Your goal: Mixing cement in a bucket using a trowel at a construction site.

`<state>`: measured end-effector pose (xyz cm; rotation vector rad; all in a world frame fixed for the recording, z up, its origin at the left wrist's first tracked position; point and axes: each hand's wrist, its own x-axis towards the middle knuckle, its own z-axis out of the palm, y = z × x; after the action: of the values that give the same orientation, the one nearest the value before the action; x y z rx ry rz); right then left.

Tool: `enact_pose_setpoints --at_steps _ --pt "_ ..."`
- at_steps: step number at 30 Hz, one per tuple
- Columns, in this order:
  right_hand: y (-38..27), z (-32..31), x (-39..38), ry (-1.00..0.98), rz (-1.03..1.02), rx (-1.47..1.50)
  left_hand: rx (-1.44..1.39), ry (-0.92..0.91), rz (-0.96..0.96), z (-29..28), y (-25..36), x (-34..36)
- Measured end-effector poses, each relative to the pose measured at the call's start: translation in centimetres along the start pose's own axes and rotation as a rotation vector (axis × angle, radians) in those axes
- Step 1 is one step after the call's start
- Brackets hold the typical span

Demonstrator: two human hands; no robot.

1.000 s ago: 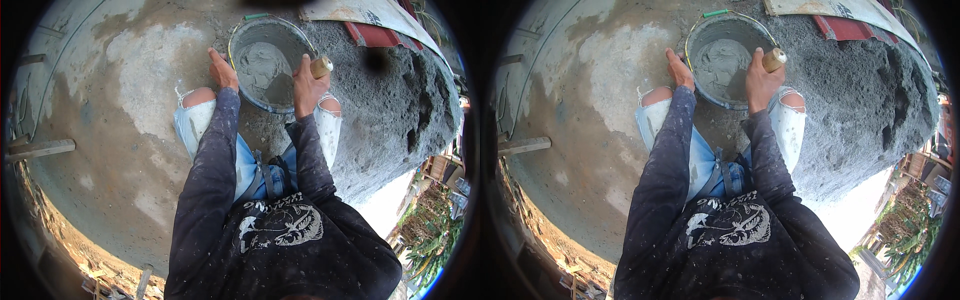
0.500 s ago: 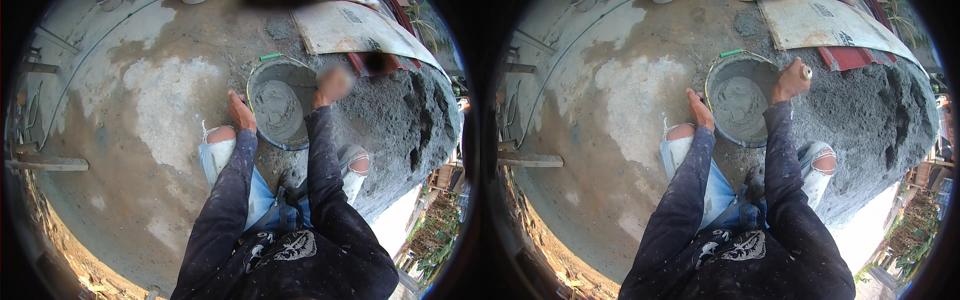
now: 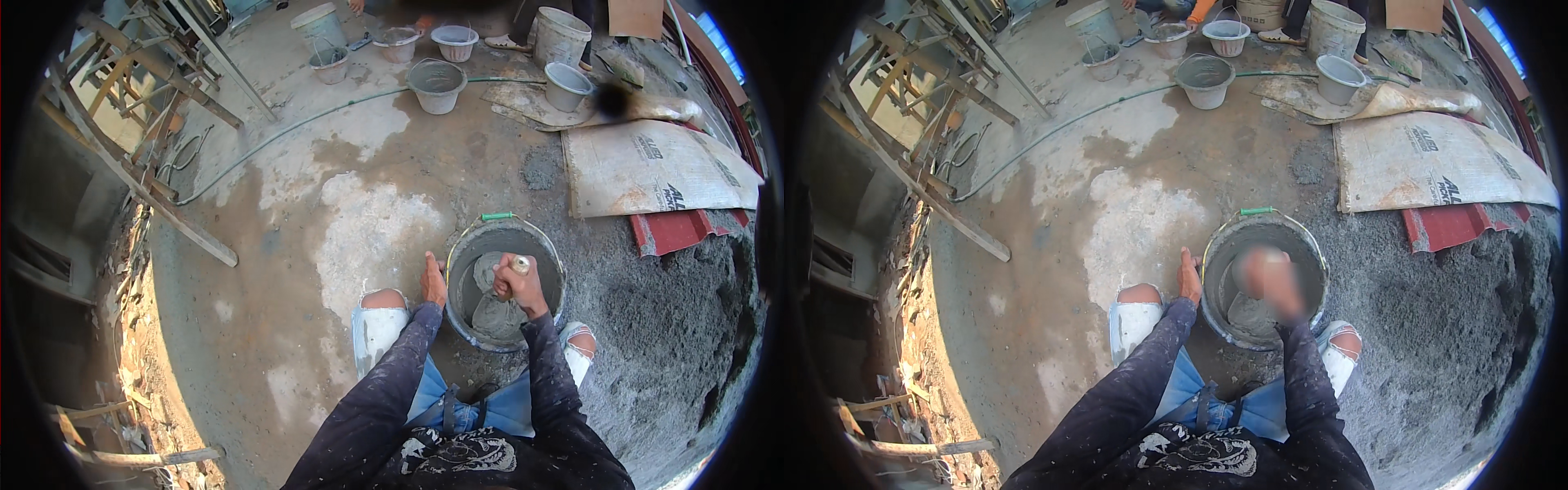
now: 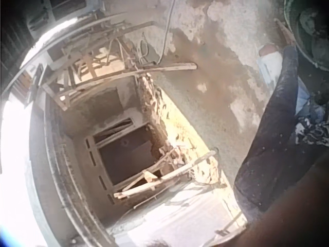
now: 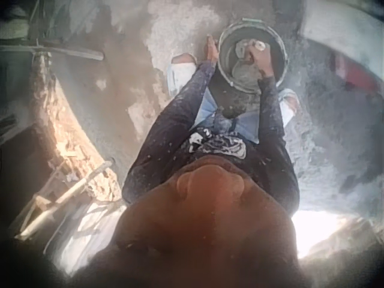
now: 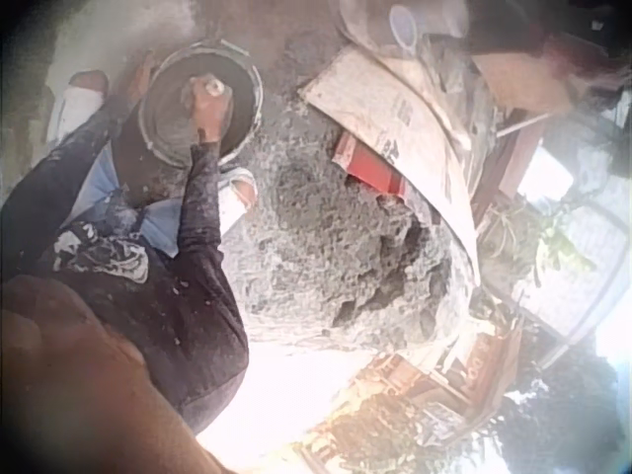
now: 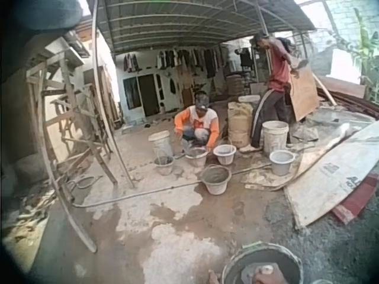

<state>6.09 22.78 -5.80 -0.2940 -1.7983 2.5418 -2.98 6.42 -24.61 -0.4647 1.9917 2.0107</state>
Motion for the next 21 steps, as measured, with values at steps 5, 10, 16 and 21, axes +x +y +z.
enact_pose_setpoints --at_steps 5,10,16,21 --pt "-3.1 -3.4 -4.5 0.353 -0.132 -0.2 0.188 0.062 0.013 -0.2 1.7 -1.4" --pt "5.5 -4.9 4.2 0.661 -0.446 -0.615 0.362 0.156 0.055 1.0 4.0 -3.2" --pt "-1.4 -2.2 4.7 0.659 -0.654 -0.478 0.338 0.16 0.053 0.9 4.7 -3.3" --pt "4.3 -4.1 7.0 0.772 -0.544 -0.111 0.365 0.177 0.021 1.0 4.3 -3.1"
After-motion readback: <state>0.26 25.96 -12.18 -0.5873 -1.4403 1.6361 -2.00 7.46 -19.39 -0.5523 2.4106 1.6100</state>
